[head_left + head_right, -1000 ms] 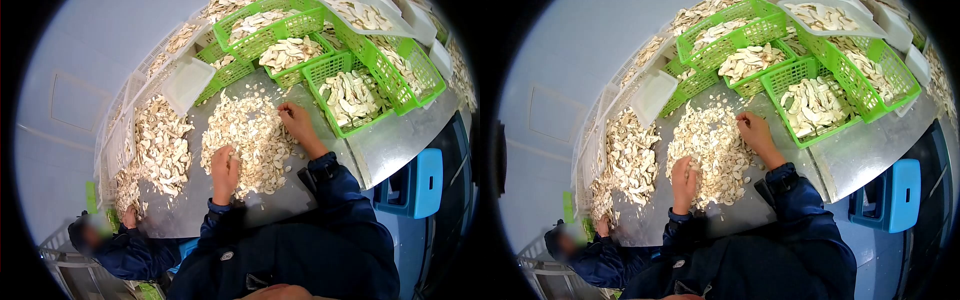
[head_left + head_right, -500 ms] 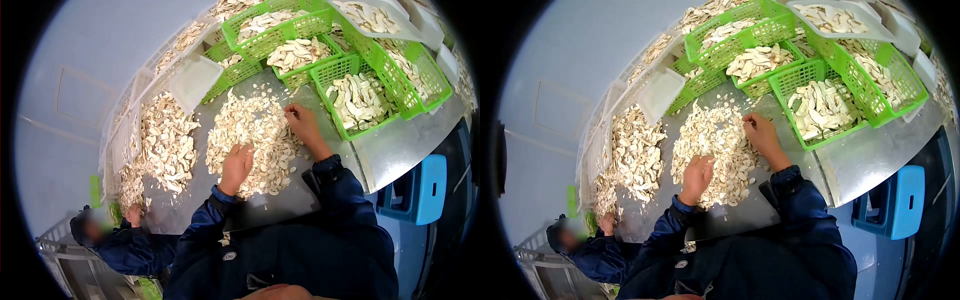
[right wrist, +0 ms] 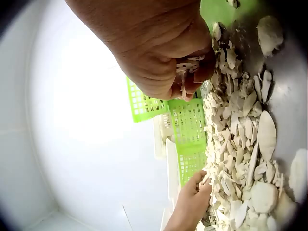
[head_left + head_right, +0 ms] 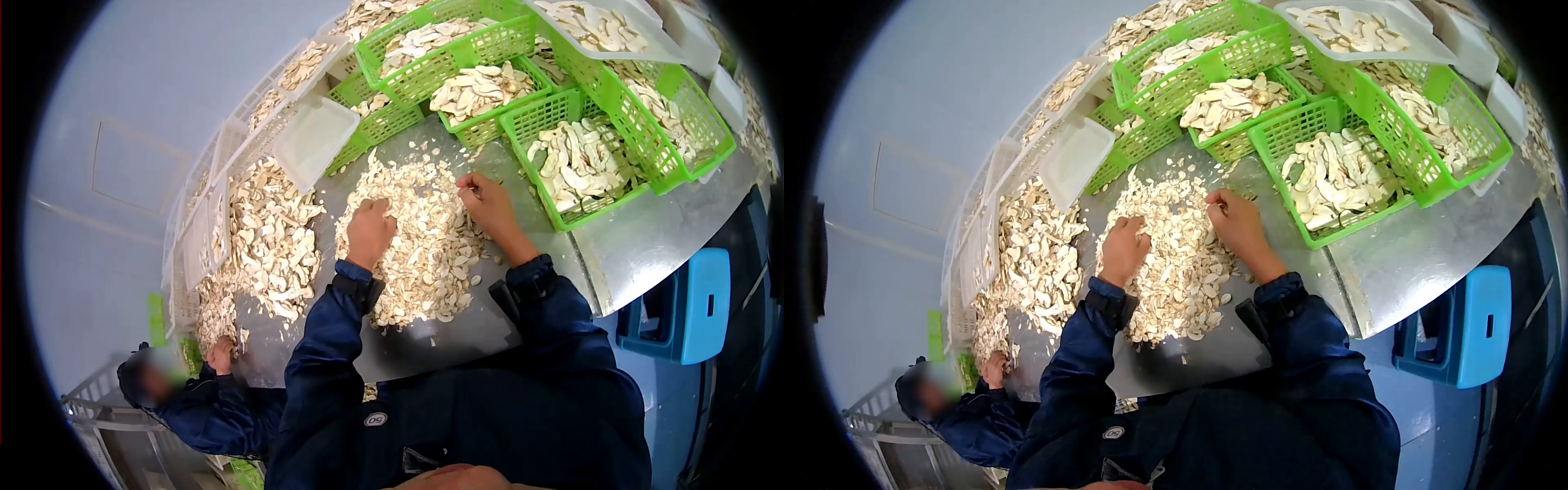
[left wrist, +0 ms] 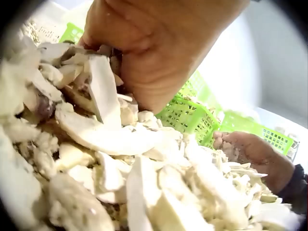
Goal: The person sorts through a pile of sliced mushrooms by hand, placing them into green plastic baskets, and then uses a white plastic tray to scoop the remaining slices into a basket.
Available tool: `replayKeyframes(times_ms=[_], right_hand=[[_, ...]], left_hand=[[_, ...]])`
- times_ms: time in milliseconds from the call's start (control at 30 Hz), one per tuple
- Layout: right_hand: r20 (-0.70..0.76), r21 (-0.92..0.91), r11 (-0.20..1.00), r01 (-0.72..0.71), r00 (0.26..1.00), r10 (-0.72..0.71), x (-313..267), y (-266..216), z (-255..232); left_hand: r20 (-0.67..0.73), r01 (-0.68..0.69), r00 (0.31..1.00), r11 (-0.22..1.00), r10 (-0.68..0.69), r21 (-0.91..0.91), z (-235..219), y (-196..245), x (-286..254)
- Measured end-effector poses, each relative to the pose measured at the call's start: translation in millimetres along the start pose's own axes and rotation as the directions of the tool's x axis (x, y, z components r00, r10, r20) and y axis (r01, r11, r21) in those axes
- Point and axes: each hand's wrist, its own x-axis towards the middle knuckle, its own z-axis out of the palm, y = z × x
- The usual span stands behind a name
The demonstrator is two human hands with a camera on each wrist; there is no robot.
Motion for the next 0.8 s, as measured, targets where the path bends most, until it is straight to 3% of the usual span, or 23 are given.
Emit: replayKeyframes(times_ms=[167, 400, 500, 533, 667, 800], right_hand=[[0.043, -0.040, 0.997, -0.061, 0.997, 0.063, -2.6, -14.6, -6.8], [-0.038, 0.003, 1.000, 0.027, 0.999, -0.027, -2.6, -6.7, -0.4], [0.000, -0.028, 0.999, 0.030, 1.000, -0.030, -2.2, -6.0, 0.0], [0.009, -0.031, 0.999, 0.023, 1.000, -0.022, -2.5, -7.4, -1.2], [0.032, -0.059, 0.998, -0.034, 0.999, 0.036, -3.6, -16.6, -6.0], [-0.017, -0.030, 0.999, 0.033, 0.999, -0.033, -2.0, -9.7, -0.1]], left_hand=[[0.046, -0.026, 0.999, 1.000, 0.027, -0.017, 0.0, 0.7, 5.4], [0.146, -0.070, 0.986, 0.995, 0.080, -0.067, -17.2, -4.9, 4.0], [-0.005, -0.235, 0.972, 0.961, 0.237, -0.145, -7.9, -1.9, 7.7], [0.001, -0.276, 0.960, 0.942, 0.281, -0.189, -6.8, 3.1, 8.7], [0.020, -0.263, 0.963, 0.956, 0.268, -0.127, 1.2, 20.3, 12.4], [0.069, -0.180, 0.980, 0.981, 0.185, -0.073, 3.6, 25.2, 15.3]])
